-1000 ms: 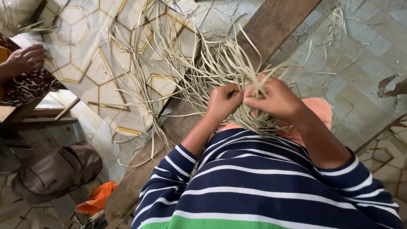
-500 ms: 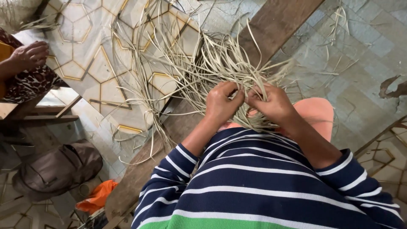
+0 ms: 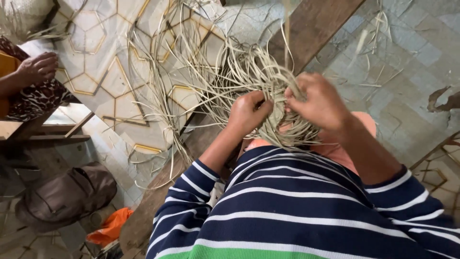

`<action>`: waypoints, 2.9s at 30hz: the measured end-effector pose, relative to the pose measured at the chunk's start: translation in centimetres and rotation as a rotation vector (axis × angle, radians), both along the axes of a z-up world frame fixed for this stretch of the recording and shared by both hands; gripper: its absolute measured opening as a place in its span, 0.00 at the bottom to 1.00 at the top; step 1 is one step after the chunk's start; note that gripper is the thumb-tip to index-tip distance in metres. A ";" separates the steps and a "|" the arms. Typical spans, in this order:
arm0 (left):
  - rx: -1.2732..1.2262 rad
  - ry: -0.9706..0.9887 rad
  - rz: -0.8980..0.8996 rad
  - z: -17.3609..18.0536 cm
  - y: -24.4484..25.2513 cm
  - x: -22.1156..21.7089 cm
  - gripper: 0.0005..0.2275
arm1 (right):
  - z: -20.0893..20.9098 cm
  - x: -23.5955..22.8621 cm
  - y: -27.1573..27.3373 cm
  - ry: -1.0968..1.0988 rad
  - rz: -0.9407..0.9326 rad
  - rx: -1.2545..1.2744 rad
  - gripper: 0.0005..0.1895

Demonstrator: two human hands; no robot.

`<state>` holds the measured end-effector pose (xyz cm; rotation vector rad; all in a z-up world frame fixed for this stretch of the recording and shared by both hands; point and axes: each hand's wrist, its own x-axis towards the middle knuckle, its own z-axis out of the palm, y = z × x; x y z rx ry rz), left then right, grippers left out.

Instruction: The person is weaving thin, flexible strips of dried plant material into a larger mat or basket structure.

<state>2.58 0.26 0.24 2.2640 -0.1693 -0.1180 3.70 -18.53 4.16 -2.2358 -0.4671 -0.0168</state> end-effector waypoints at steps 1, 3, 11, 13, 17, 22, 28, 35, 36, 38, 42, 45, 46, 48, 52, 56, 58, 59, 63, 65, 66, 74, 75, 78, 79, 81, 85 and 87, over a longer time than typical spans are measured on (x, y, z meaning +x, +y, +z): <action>0.012 0.103 0.012 0.5 0.2 0.0 0.12 | -1.8 0.3 0.1 -0.053 0.034 -0.086 0.07; 0.024 0.008 0.001 0.7 0.1 0.3 0.11 | -2.8 0.1 0.0 -0.090 0.030 -0.105 0.09; -0.062 0.117 0.049 -0.3 -0.9 0.4 0.09 | -3.9 0.1 -0.5 -0.110 0.024 -0.086 0.06; -0.146 0.174 0.104 -0.2 -0.9 0.4 0.09 | -4.4 -0.2 -1.3 0.065 -0.040 -0.106 0.10; -0.274 0.234 0.092 -0.4 -0.8 0.0 0.05 | -1.9 -2.8 -0.4 0.355 -0.087 0.001 0.06; -0.222 0.244 0.040 2.5 -1.4 -0.3 0.09 | -2.4 -2.4 0.2 0.399 0.020 0.064 0.09; -0.133 0.412 0.010 5.9 -1.6 0.4 0.11 | 7.5 -2.3 -3.8 -0.005 -0.164 0.139 0.22; -0.081 0.253 -0.025 5.1 -1.9 1.1 0.10 | 6.4 -6.0 -0.6 0.000 0.339 0.320 0.09; -0.048 0.313 -0.045 5.6 -2.0 1.3 0.09 | 4.7 -6.2 0.5 -0.121 0.259 -0.046 0.13; -0.013 0.379 -0.057 6.1 -1.8 1.6 0.09 | 1.1 -6.9 1.4 -0.237 0.180 -0.406 0.20; 0.132 0.419 -0.124 7.4 -1.1 3.6 0.05 | -2.4 -6.7 2.6 -0.179 0.301 -0.964 0.22; 0.205 0.386 -0.102 6.9 0.3 7.3 0.08 | -2.8 -6.6 3.7 0.252 0.453 -0.920 0.10; 0.226 0.295 -0.080 6.5 0.9 8.9 0.10 | -3.0 -6.8 3.9 0.216 0.438 -0.897 0.08; 0.217 0.223 0.049 8.1 2.9 11.2 0.10 | -2.7 -6.7 3.9 0.312 0.460 -0.940 0.11; -0.228 0.080 0.365 7.8 9.8 16.5 0.03 | -7.5 -9.0 2.6 -0.254 0.203 -0.578 0.10; -0.882 -0.051 0.629 7.1 14.8 16.3 0.11 | -6.8 -8.3 2.7 -0.193 0.220 -0.580 0.11; -0.629 -0.081 0.427 7.5 14.6 12.5 0.14 | -6.5 -8.1 2.8 -0.189 0.189 -0.569 0.11; -0.628 -0.078 0.431 7.2 13.9 10.5 0.14 | -6.6 -8.0 2.7 -0.186 0.192 -0.568 0.11; -0.354 0.064 0.186 6.3 8.9 3.1 0.04 | -7.1 -7.3 2.6 -0.284 0.236 -0.560 0.07; -0.411 0.190 0.171 5.5 6.0 0.6 0.07 | -7.1 -7.1 2.7 -0.309 0.259 -0.572 0.06; -0.369 0.140 0.045 4.7 5.0 0.0 0.07 | -6.9 -7.0 2.8 -0.298 0.261 -0.581 0.07; -0.117 0.246 -0.058 -3.8 0.2 -1.3 0.17 | -6.5 -7.0 1.9 -0.223 0.294 -0.643 0.08; -0.271 0.298 -0.002 -4.9 0.2 -1.2 0.15 | -5.8 -6.7 1.8 -0.077 0.291 -0.641 0.10; -0.632 0.371 0.115 -5.9 -1.2 -0.4 0.13 | -5.3 -5.7 1.1 0.079 0.204 -0.478 0.14; -0.837 0.390 0.179 -5.9 -1.5 0.0 0.13 | -5.4 -5.1 1.0 0.092 0.130 -0.314 0.16; -0.865 0.342 0.224 -8.8 -1.9 0.8 0.12 | -5.3 -4.5 0.3 0.056 0.127 -0.290 0.14; -0.876 0.221 0.324 -9.8 -2.9 1.0 0.13 | -6.0 -4.0 0.0 -0.037 0.105 -0.232 0.16; -0.938 0.163 0.324 -8.3 -2.6 0.5 0.11 | -3.5 -4.1 1.0 0.043 0.131 -0.173 0.15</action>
